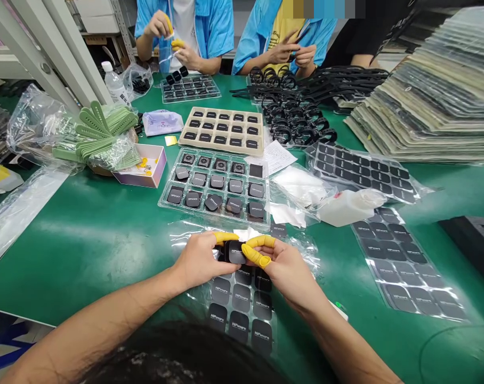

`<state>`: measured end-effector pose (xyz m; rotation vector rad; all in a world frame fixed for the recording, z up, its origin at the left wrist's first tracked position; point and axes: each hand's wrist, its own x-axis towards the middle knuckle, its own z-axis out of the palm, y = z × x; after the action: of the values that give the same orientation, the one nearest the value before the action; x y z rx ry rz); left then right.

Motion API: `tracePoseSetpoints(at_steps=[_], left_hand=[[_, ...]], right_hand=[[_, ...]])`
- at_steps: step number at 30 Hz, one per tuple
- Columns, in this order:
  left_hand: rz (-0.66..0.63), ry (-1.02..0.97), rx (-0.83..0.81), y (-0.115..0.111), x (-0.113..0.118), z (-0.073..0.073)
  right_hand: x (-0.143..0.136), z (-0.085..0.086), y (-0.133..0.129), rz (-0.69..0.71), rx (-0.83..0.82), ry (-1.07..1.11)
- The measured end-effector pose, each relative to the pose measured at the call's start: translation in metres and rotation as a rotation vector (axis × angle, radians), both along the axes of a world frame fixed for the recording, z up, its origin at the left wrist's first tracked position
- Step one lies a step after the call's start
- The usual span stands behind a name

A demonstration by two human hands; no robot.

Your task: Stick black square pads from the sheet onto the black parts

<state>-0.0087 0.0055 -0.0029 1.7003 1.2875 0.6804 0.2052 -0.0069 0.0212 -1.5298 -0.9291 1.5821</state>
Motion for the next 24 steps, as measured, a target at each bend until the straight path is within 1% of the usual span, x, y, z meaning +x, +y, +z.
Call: tracePoseSetpoints(at_steps=[7, 16, 24], left_hand=[[-0.024, 0.068, 0.026, -0.0018, 0.0008, 0.0094], [-0.023, 0.074, 0.024, -0.0031, 0.001, 0.01], [-0.03, 0.07, 0.026, -0.0027, 0.0007, 0.0094]], right_hand=[[-0.0053, -0.0038, -0.0001, -0.025, -0.034, 0.045], [-0.0016, -0.0093, -0.0017, 0.019, 0.001, 0.032], [-0.0028, -0.01, -0.0012, -0.008, -0.011, 0.04]])
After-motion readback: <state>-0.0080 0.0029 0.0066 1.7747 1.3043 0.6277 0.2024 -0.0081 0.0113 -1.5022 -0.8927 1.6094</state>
